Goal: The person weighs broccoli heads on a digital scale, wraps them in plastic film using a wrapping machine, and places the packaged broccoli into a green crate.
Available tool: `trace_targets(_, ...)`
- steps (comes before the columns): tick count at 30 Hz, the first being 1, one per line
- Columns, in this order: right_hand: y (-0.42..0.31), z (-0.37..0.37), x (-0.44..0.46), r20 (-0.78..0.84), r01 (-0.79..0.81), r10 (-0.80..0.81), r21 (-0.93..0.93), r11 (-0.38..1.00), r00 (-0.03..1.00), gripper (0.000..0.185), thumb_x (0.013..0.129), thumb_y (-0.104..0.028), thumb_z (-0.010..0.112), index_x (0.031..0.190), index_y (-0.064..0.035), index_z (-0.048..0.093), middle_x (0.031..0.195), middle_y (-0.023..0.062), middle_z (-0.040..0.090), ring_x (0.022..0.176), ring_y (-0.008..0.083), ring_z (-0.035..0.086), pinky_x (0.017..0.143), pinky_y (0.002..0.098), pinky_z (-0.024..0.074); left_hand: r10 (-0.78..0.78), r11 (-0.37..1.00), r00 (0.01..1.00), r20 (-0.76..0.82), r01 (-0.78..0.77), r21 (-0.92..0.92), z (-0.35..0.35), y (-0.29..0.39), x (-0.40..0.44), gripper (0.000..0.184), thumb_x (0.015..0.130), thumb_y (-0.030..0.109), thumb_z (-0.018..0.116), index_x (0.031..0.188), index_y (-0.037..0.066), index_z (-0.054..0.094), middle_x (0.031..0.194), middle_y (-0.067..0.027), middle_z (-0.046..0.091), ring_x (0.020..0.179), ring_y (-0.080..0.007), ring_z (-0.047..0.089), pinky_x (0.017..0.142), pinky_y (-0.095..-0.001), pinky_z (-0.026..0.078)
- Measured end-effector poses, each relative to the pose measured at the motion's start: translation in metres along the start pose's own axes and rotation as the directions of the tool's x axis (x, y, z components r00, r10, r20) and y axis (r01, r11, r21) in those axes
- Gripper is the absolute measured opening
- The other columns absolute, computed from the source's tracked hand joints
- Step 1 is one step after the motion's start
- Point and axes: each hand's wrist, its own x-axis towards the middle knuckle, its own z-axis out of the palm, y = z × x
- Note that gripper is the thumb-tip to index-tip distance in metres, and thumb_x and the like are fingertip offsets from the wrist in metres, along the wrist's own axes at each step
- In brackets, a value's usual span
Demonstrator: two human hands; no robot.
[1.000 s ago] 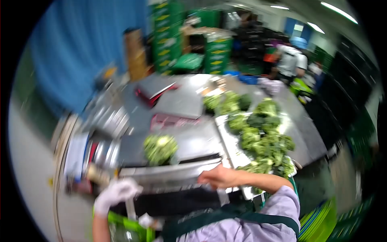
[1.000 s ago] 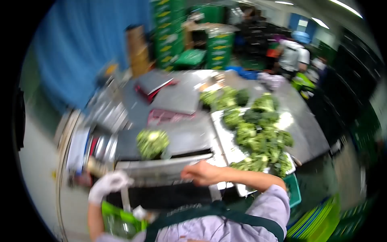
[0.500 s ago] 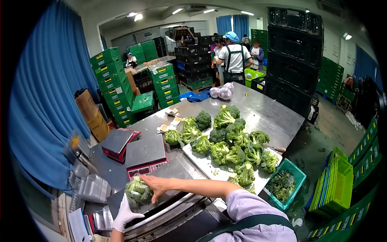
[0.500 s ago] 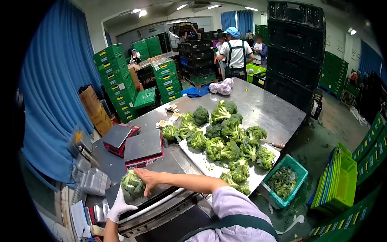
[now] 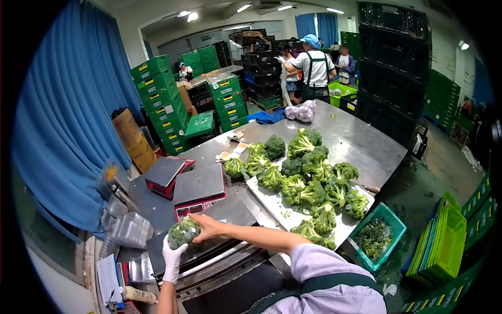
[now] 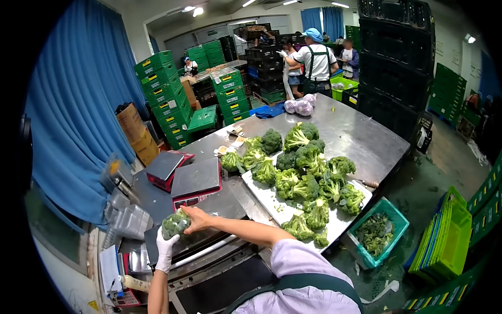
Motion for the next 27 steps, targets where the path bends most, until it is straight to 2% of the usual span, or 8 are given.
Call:
trace_targets(8,-0.119,-0.072,-0.061,0.441,-0.361,0.238,0.221,0.906,0.865,0.089,0.061,-0.052,0.073,0.122,0.0075,0.048,0.103,0.0253,0.062,0.093,0.03,0.062,0.082,0.0347,0.048,-0.164,0.986,0.976,0.144,0.161,0.031,-0.009,0.111,-0.114,0.039,0.073,0.018,0.075,0.102,-0.002,0.059,0.091,-0.0073,0.064,0.077,-0.0145,0.059,0.067,-0.0272,0.049)
trace_targets(10,-0.13,-0.066,-0.099,0.595,-0.53,0.332,0.192,0.826,0.732,0.085,0.065,-0.058,0.07,0.115,0.0082,0.054,0.094,0.0221,0.064,0.08,0.0247,0.063,0.069,0.0329,0.0487,-0.598,0.745,0.727,0.339,0.66,-0.102,-0.015,0.143,-0.144,0.037,0.075,0.02,0.074,0.102,-0.001,0.059,0.085,-0.006,0.062,0.066,-0.0128,0.058,0.052,-0.0244,0.048)
trace_targets(13,-0.125,-0.036,-0.154,0.842,-0.836,0.431,0.042,0.547,0.325,0.079,0.069,-0.065,0.063,0.102,0.0069,0.061,0.077,0.0143,0.063,0.067,0.019,0.06,0.052,0.0317,0.0457,-0.848,0.384,0.335,0.41,0.922,0.041,-0.018,0.128,-0.176,0.037,0.083,0.032,0.066,0.103,0.001,0.059,0.081,-0.0055,0.06,0.06,-0.0138,0.057,0.046,-0.0263,0.047)
trace_targets(15,-0.15,-0.047,-0.164,0.924,-0.987,0.357,0.104,0.12,0.14,0.067,0.075,-0.064,0.057,0.092,0.0,0.064,0.06,0.0083,0.06,0.054,0.0175,0.06,0.043,0.0281,0.0461,-0.78,0.105,0.082,0.621,0.994,0.0,-0.017,0.082,-0.204,0.049,0.087,0.045,0.056,0.117,0.006,0.053,0.1,-0.0079,0.061,0.08,-0.0186,0.061,0.062,-0.0325,0.052)
trace_targets(16,-0.145,-0.015,-0.188,0.883,-0.946,0.443,0.262,-0.189,0.156,0.065,0.08,-0.063,0.049,0.103,-0.0039,0.061,0.078,0.0126,0.064,0.054,0.0154,0.06,0.041,0.0268,0.047,-0.733,0.042,0.027,0.68,0.999,0.006,-0.012,0.058,-0.216,0.052,0.088,0.049,0.051,0.12,0.008,0.051,0.104,-0.0059,0.061,0.082,-0.0172,0.061,0.062,-0.0302,0.052)
trace_targets(18,-0.074,0.039,-0.231,1.0,-0.943,0.02,0.023,-0.333,0.017,0.069,0.082,-0.066,0.044,0.111,-0.0059,0.059,0.089,0.0158,0.064,0.058,0.0161,0.06,0.044,0.0279,0.0492,-0.645,-0.039,-0.045,0.763,0.999,0.027,-0.005,0.025,-0.228,0.055,0.089,0.055,0.046,0.124,0.012,0.049,0.109,-0.0032,0.06,0.087,-0.0152,0.06,0.064,-0.0278,0.05)
trace_targets(24,-0.125,-0.018,-0.208,0.835,-0.997,0.55,-0.03,0.065,0.011,0.086,0.077,-0.078,0.035,0.089,0.0014,0.066,0.066,0.0112,0.063,0.056,0.0177,0.059,0.047,0.0268,0.0453,-0.787,0.064,-0.154,0.597,0.943,0.327,-0.005,0.058,-0.214,0.068,0.087,0.066,0.032,0.134,0.017,0.039,0.12,-0.0068,0.056,0.096,-0.0189,0.059,0.078,-0.0331,0.049)
trace_targets(27,-0.138,-0.038,-0.235,0.608,-0.906,0.718,0.004,0.423,0.338,0.083,0.078,-0.075,0.038,0.071,0.0033,0.063,0.061,0.013,0.059,0.056,0.0214,0.057,0.056,0.0365,0.0441,-0.786,0.18,0.039,0.617,0.969,0.168,-0.017,0.06,-0.237,0.078,0.085,0.07,0.029,0.132,0.008,0.04,0.113,-0.012,0.06,0.091,-0.0208,0.063,0.075,-0.0344,0.052)
